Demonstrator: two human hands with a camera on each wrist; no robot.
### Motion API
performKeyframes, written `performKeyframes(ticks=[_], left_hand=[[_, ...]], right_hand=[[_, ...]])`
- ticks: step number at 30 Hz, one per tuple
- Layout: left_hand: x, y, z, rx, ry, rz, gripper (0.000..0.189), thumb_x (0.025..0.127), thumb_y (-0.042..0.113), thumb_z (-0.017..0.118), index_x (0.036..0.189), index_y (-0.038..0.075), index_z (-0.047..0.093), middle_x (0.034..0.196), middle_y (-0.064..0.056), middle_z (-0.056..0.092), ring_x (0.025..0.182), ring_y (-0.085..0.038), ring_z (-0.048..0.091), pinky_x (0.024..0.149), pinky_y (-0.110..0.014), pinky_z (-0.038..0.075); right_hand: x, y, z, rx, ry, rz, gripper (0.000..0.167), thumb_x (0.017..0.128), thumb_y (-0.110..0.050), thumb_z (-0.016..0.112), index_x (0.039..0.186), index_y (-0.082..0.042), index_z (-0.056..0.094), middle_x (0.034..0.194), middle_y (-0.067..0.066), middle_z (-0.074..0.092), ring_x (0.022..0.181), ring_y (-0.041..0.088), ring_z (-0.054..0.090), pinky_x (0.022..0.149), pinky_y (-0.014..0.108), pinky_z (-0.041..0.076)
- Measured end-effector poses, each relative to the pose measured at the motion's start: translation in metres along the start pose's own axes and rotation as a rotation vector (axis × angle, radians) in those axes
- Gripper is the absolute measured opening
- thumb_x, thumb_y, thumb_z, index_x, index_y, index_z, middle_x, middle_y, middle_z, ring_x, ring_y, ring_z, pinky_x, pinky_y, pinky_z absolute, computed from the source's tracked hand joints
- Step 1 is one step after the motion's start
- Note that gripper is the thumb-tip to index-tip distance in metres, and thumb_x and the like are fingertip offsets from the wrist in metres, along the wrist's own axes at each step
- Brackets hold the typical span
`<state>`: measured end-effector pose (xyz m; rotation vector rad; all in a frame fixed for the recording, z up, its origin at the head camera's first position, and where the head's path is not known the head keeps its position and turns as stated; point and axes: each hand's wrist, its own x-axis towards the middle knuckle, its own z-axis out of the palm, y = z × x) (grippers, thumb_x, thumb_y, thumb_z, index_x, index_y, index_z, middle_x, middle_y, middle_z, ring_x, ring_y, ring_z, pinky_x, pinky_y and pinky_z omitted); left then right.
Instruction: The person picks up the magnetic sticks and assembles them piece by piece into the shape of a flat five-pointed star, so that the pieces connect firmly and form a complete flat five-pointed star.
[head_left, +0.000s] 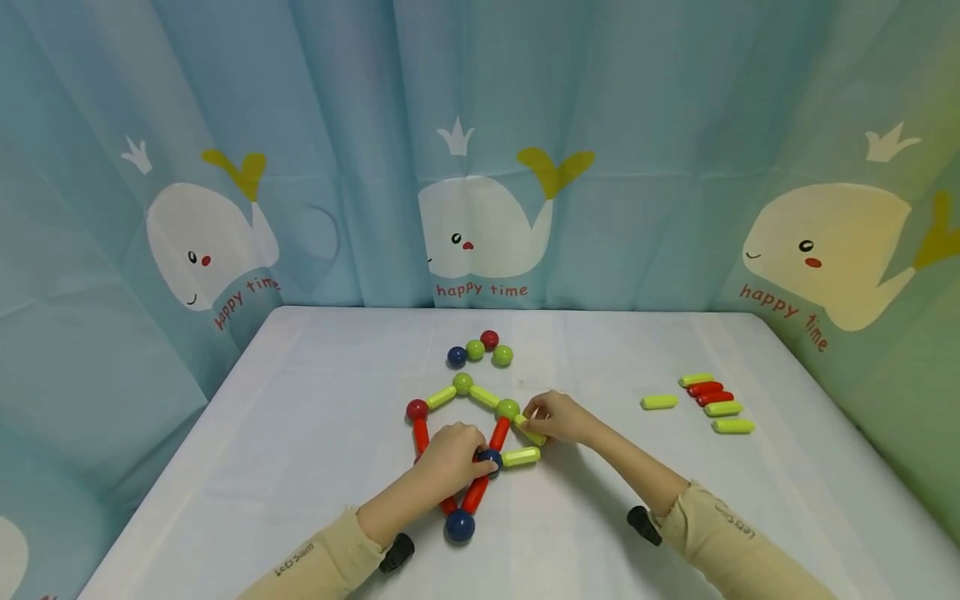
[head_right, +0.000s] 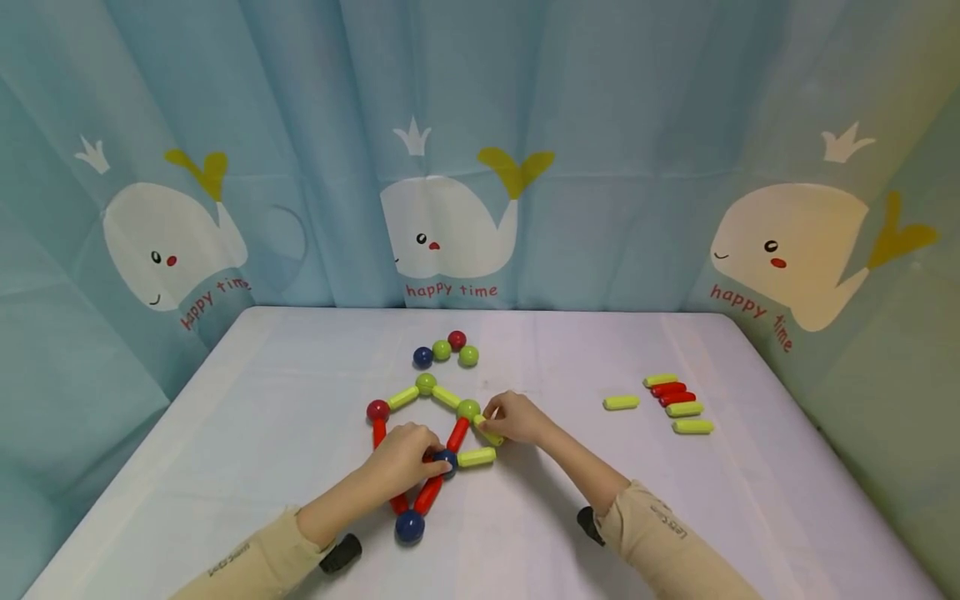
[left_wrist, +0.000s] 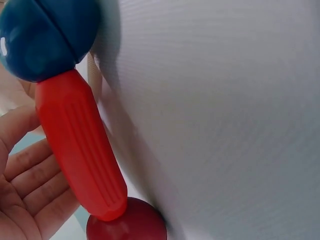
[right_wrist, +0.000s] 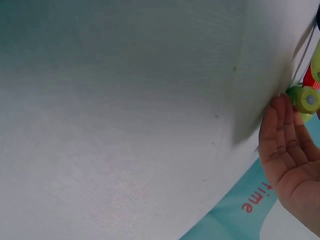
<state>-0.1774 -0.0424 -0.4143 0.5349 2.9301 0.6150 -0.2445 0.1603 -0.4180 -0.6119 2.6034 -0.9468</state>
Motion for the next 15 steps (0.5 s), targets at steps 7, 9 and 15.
performKeyframes(ticks=[7,9,15], left_hand=[[0.001,-0.001,0.0,-0.027,-0.008,0.006,0.023,0.078,0.026,0.077,0.087,0.005,0.072,0.074,0.001,0.063,0.065,-0.009,0.046,0.06,-0.02,0.038],[0.001,-0.001,0.0,-0.037,-0.01,0.011,0.023,0.078,0.025,0.077,0.087,0.005,0.072,0.074,0.001,0.063,0.065,-0.009,0.047,0.06,-0.02,0.038],[0.0,-0.003,0.002,-0.04,0.004,0.015,0.023,0.078,0.025,0.077,0.088,0.005,0.073,0.077,0.0,0.065,0.066,-0.009,0.048,0.061,-0.02,0.039]], right_hand=[[0.003,0.0,-0.007,-0.016,0.026,-0.039,0.018,0.089,-0.011,0.061,0.092,0.006,0.065,0.068,0.011,0.063,0.056,0.012,0.055,0.053,0.022,0.044],[0.006,0.0,-0.01,-0.02,0.061,-0.038,0.017,0.089,-0.01,0.061,0.091,0.006,0.065,0.068,0.012,0.063,0.056,0.011,0.055,0.053,0.022,0.044],[0.023,-0.001,-0.017,-0.049,0.175,-0.051,0.014,0.088,-0.007,0.06,0.093,0.005,0.065,0.078,0.015,0.066,0.064,0.013,0.056,0.057,0.023,0.046]])
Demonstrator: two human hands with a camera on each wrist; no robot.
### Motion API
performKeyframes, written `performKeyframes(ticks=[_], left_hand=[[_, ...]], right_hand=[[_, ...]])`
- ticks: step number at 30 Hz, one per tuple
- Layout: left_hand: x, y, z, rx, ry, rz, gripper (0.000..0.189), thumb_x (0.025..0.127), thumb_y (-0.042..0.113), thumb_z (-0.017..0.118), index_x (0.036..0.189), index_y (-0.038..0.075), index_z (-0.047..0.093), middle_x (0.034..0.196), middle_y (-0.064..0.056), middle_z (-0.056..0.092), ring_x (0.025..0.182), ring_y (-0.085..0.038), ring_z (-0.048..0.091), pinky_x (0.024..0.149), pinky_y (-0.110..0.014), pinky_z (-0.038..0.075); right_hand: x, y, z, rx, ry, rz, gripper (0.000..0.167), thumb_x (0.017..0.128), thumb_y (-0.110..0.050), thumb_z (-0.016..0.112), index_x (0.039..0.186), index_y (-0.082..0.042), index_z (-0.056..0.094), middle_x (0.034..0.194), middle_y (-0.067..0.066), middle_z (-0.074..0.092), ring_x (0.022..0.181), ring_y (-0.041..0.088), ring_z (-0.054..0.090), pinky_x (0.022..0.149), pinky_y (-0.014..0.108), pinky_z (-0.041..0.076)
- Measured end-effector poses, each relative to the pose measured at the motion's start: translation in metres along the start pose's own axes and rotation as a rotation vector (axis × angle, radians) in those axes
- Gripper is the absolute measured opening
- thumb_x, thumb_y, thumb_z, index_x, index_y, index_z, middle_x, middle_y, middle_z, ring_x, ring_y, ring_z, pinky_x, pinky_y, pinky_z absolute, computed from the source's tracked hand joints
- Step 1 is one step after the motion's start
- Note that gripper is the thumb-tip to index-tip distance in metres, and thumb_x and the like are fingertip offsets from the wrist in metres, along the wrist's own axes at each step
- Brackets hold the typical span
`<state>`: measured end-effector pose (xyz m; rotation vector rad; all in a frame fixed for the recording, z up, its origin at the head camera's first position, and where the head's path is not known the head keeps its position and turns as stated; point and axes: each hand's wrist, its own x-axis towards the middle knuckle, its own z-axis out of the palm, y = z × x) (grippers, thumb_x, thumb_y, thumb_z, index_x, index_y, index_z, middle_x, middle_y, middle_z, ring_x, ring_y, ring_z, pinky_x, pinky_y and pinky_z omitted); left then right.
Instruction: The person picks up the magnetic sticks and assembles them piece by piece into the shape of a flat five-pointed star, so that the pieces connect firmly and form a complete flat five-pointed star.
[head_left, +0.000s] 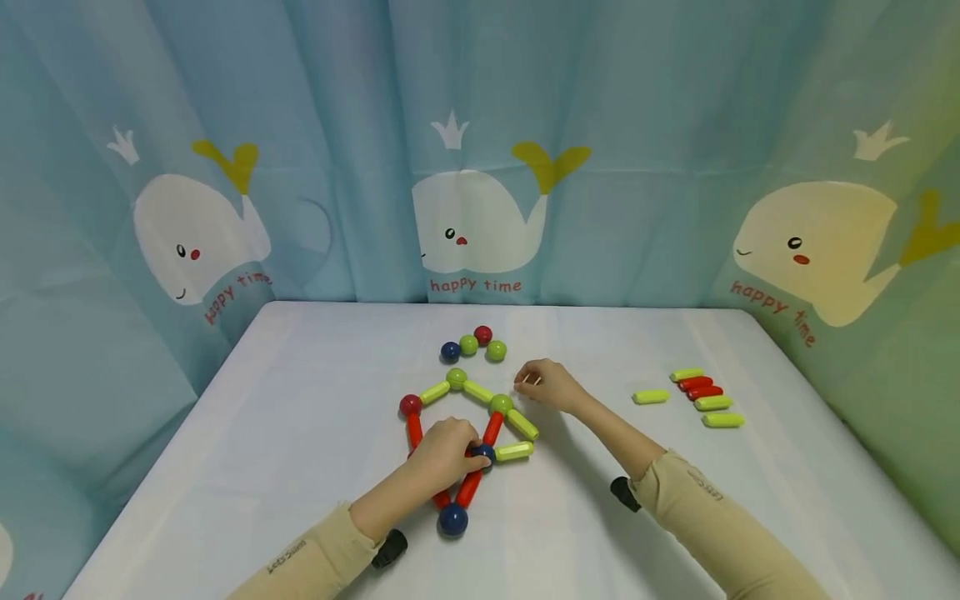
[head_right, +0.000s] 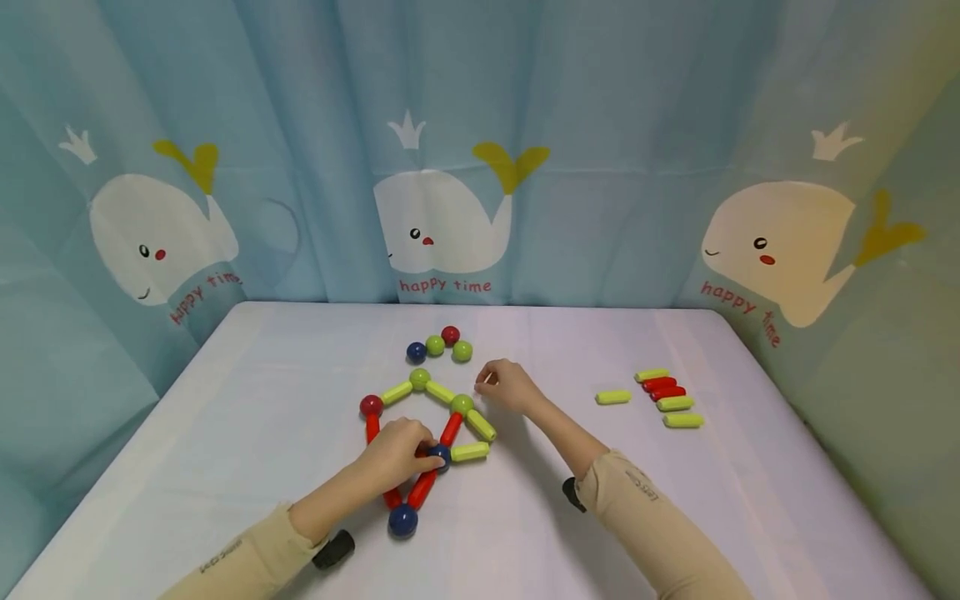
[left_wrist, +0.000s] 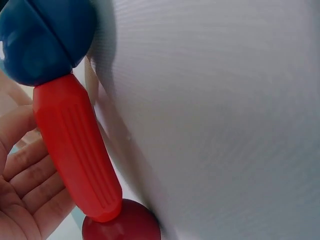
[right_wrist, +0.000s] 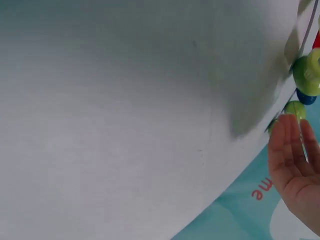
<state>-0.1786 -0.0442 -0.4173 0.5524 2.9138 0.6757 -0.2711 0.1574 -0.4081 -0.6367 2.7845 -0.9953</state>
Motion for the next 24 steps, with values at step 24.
performKeyframes(ticks=[24], left_hand=[[0.002,0.002,-0.002,0.009,-0.01,-0.02,0.022,0.077,0.026,0.078,0.086,0.007,0.072,0.073,0.002,0.062,0.066,-0.009,0.047,0.062,-0.02,0.039]], right_hand=[[0.056,-0.004,0.008,-0.154,0.206,-0.122,0.023,0.084,0.0,0.064,0.106,0.006,0.062,0.106,0.022,0.061,0.1,0.038,0.058,0.086,0.046,0.048]])
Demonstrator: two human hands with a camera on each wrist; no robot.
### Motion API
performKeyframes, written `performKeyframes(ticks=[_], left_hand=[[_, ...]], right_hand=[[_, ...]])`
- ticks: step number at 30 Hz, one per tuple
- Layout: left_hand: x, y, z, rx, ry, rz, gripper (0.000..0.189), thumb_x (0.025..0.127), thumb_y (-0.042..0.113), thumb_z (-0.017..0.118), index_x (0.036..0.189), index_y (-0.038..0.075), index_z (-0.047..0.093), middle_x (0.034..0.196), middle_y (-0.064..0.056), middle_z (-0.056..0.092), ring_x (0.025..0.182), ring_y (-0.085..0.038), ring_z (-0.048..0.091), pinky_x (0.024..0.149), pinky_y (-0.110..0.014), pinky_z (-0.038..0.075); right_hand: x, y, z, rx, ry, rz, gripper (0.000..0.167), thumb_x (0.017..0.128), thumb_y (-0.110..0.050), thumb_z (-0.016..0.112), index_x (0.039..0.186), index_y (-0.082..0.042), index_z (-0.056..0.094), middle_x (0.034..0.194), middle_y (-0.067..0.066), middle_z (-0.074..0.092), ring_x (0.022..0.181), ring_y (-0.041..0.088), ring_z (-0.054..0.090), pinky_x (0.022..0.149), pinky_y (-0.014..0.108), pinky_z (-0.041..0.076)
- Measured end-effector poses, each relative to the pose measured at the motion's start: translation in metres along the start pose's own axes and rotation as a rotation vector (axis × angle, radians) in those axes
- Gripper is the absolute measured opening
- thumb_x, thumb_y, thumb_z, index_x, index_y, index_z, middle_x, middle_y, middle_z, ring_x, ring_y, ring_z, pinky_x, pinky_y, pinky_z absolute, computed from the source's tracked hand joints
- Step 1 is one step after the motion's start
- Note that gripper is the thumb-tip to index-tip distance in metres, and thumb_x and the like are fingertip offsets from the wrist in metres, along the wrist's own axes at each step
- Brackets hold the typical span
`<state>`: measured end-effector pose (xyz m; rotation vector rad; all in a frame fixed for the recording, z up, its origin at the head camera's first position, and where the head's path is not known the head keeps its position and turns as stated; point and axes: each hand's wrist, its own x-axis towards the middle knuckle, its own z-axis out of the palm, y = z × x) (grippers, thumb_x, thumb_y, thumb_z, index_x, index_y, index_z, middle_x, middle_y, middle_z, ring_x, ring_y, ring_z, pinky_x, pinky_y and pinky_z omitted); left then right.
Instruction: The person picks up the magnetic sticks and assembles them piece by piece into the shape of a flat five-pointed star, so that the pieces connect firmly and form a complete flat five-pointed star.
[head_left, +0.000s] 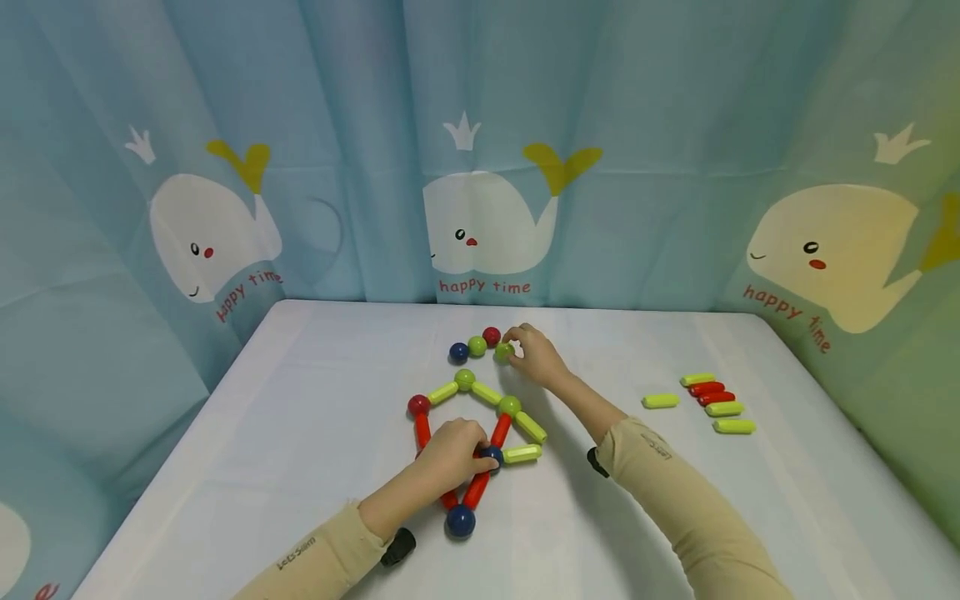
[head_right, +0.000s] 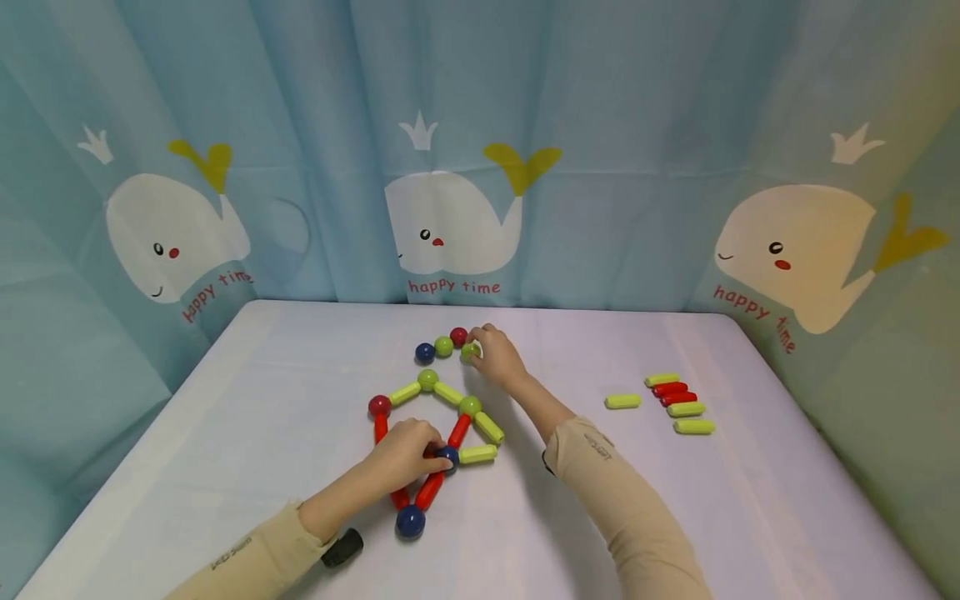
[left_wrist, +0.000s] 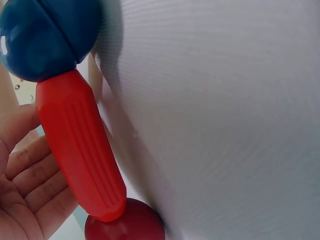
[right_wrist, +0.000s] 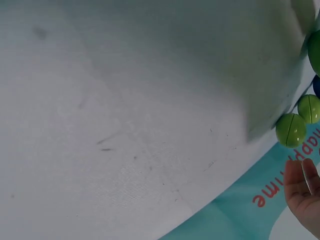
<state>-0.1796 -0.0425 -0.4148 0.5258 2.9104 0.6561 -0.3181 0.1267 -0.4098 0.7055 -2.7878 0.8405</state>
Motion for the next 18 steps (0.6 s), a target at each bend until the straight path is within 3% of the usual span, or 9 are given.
performKeyframes(ticks=[5,11,18], left_hand=[[0.0001,-0.0001,0.0001,0.007,0.001,0.003,0.022,0.077,0.026,0.078,0.085,0.007,0.071,0.074,0.002,0.062,0.067,-0.009,0.048,0.063,-0.021,0.04],[-0.0006,-0.0006,0.0006,0.013,0.013,0.016,0.021,0.077,0.027,0.078,0.083,0.007,0.071,0.073,0.002,0.063,0.068,-0.01,0.049,0.064,-0.022,0.042],[-0.0002,-0.0001,0.0005,0.016,0.003,0.002,0.022,0.077,0.027,0.078,0.084,0.007,0.071,0.073,0.002,0.062,0.067,-0.01,0.047,0.063,-0.021,0.04]], right_hand=[[0.0059,0.0028,0.0022,-0.006,-0.031,-0.004,0.028,0.083,0.001,0.064,0.111,0.006,0.06,0.111,0.023,0.06,0.105,0.039,0.057,0.091,0.047,0.046],[0.0067,0.0045,0.0057,-0.086,-0.141,-0.005,0.033,0.084,0.001,0.064,0.117,0.005,0.06,0.121,0.022,0.059,0.114,0.037,0.056,0.099,0.047,0.043],[0.0062,0.0079,0.0082,-0.158,-0.17,0.001,0.024,0.084,0.002,0.062,0.108,0.003,0.062,0.103,0.019,0.061,0.093,0.03,0.061,0.086,0.042,0.051]])
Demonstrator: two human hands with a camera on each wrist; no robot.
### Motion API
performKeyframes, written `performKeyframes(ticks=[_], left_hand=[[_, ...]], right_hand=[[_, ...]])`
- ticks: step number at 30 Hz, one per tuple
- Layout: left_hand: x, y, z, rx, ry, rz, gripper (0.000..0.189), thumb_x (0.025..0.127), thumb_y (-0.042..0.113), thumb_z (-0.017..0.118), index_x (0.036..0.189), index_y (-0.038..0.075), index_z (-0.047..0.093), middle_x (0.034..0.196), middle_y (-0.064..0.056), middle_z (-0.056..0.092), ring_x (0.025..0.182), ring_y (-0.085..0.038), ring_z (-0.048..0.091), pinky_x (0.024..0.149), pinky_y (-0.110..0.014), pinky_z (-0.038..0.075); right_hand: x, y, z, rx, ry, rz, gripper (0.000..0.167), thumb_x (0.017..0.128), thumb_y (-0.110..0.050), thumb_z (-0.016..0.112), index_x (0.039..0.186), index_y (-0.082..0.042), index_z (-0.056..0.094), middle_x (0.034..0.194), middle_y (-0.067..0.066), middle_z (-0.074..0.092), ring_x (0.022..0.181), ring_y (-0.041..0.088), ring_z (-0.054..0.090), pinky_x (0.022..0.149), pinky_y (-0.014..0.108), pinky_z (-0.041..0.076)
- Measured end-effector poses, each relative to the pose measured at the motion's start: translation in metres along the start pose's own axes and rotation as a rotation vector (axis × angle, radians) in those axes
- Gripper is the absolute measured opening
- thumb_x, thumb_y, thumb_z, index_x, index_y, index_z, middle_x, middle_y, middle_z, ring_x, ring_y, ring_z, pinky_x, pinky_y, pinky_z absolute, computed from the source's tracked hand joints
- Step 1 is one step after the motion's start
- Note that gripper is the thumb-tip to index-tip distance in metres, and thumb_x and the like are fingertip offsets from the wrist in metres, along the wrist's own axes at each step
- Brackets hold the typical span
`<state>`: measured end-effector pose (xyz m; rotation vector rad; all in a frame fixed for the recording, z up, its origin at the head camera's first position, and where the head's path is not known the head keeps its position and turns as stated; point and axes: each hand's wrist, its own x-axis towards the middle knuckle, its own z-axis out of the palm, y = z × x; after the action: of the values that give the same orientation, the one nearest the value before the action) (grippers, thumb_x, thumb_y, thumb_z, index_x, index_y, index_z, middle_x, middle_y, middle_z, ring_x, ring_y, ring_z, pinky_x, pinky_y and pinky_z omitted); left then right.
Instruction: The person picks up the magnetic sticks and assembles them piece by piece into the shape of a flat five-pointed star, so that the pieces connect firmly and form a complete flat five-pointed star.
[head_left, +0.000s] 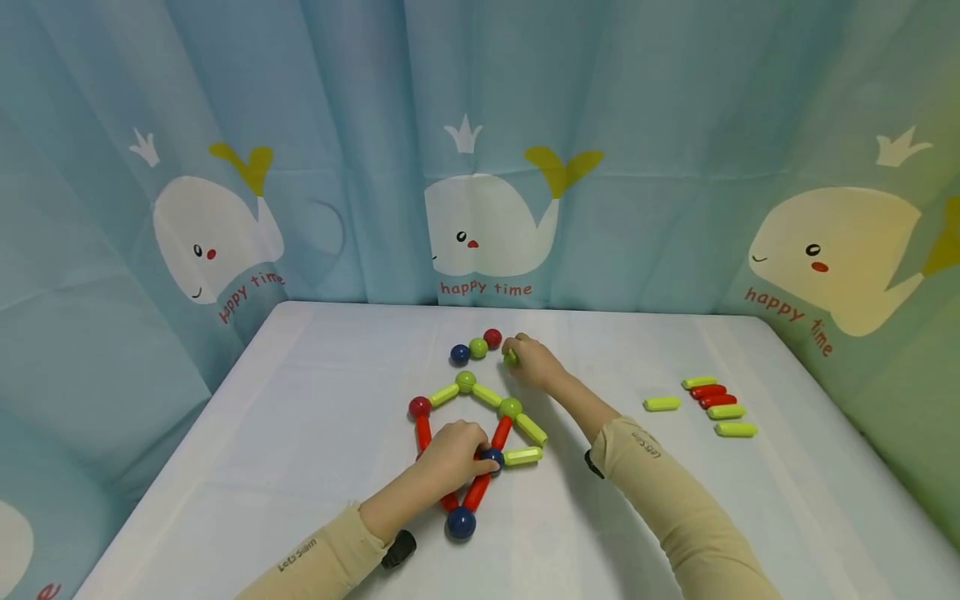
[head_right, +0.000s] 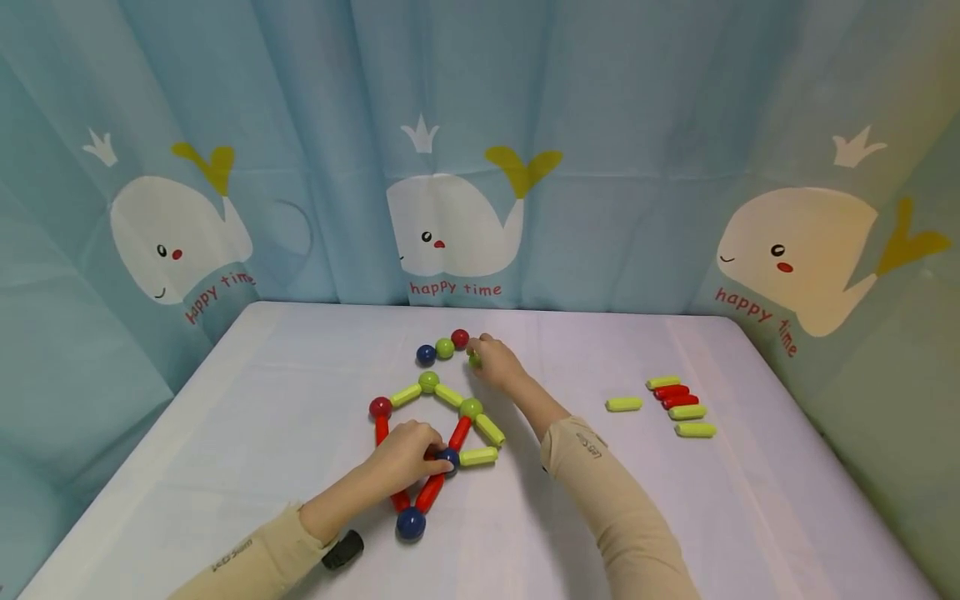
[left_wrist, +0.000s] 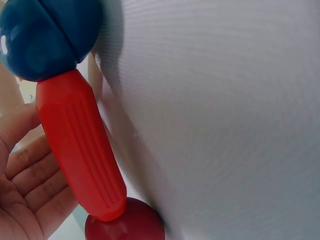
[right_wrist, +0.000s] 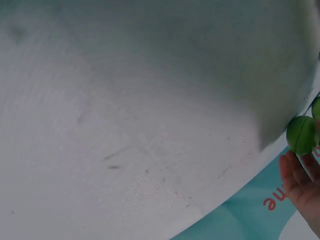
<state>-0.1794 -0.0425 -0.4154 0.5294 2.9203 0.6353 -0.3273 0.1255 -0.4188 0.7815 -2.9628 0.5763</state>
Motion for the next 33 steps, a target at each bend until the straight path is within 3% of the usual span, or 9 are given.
performKeyframes(ticks=[7,15,26,33], left_hand=[[0.001,0.001,-0.001,-0.004,-0.002,0.004,0.023,0.078,0.027,0.077,0.084,0.007,0.07,0.075,0.001,0.063,0.067,-0.01,0.049,0.064,-0.021,0.041],[0.001,-0.001,0.0,0.007,-0.003,0.011,0.024,0.078,0.028,0.077,0.085,0.007,0.07,0.076,0.001,0.064,0.068,-0.01,0.05,0.065,-0.022,0.041],[0.0,-0.001,0.0,0.008,-0.007,0.007,0.024,0.078,0.028,0.076,0.086,0.007,0.07,0.076,0.001,0.063,0.069,-0.01,0.05,0.066,-0.022,0.041],[0.0,-0.002,0.0,-0.004,0.0,0.007,0.023,0.078,0.028,0.076,0.086,0.007,0.07,0.078,0.001,0.064,0.069,-0.01,0.05,0.067,-0.023,0.042]], right_hand=[[-0.008,0.0,-0.003,0.012,-0.01,0.011,0.021,0.082,0.007,0.061,0.102,0.004,0.063,0.097,0.018,0.062,0.091,0.03,0.06,0.085,0.041,0.051],[-0.031,-0.005,-0.013,0.1,0.009,-0.063,0.021,0.081,0.003,0.066,0.102,0.007,0.063,0.094,0.018,0.062,0.086,0.028,0.059,0.08,0.04,0.051],[-0.058,-0.002,-0.023,0.216,-0.036,-0.097,0.02,0.081,-0.003,0.069,0.098,0.006,0.065,0.091,0.015,0.062,0.083,0.024,0.059,0.071,0.031,0.055],[-0.079,-0.003,-0.031,0.223,-0.05,-0.145,0.023,0.082,-0.008,0.071,0.1,0.005,0.066,0.092,0.012,0.065,0.079,0.018,0.057,0.064,0.021,0.049]])
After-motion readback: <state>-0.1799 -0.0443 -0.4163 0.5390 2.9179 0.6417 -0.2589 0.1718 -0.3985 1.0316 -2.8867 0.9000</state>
